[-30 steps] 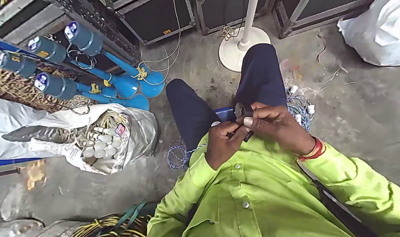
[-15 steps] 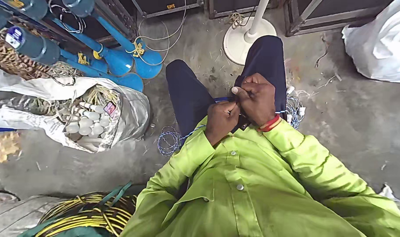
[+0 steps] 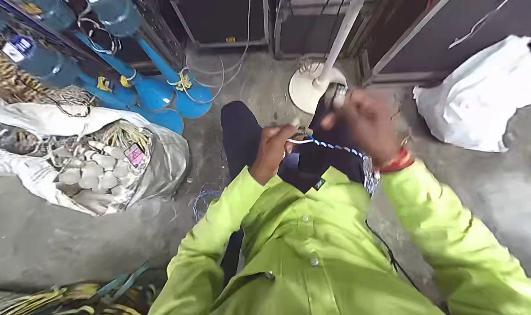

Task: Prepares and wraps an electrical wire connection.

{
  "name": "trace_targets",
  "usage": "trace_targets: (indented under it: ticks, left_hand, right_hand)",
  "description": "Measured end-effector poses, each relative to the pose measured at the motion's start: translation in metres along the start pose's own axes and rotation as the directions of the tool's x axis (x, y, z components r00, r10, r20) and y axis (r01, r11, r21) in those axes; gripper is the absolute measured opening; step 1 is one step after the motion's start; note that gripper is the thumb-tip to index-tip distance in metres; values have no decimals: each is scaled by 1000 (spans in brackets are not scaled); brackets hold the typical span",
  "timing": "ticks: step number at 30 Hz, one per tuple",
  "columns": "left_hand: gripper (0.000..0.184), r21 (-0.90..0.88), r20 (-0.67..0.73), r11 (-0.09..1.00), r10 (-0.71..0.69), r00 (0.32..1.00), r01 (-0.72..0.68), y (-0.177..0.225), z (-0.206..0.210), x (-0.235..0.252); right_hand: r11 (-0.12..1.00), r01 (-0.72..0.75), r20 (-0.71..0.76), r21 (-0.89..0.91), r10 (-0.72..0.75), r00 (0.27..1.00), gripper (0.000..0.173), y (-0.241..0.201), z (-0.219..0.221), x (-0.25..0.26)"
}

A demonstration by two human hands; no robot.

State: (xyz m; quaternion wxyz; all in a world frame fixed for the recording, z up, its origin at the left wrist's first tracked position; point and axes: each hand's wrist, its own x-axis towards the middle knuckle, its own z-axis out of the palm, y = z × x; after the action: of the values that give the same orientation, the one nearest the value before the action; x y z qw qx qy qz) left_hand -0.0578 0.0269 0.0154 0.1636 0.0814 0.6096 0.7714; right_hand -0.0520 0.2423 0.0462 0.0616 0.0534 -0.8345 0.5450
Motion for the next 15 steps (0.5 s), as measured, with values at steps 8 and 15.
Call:
trace_targets:
  ticks: [8, 15]
  left_hand:
    - [28, 50, 1, 988, -149, 989, 148, -2, -6, -20]
    - [38, 69, 32, 959, -277, 960, 274, -13, 7, -15]
  right_hand:
    - [947, 299, -105, 116, -287, 952, 14, 18, 27, -71]
    - [985, 157, -132, 70, -147, 980, 13, 12, 15, -72]
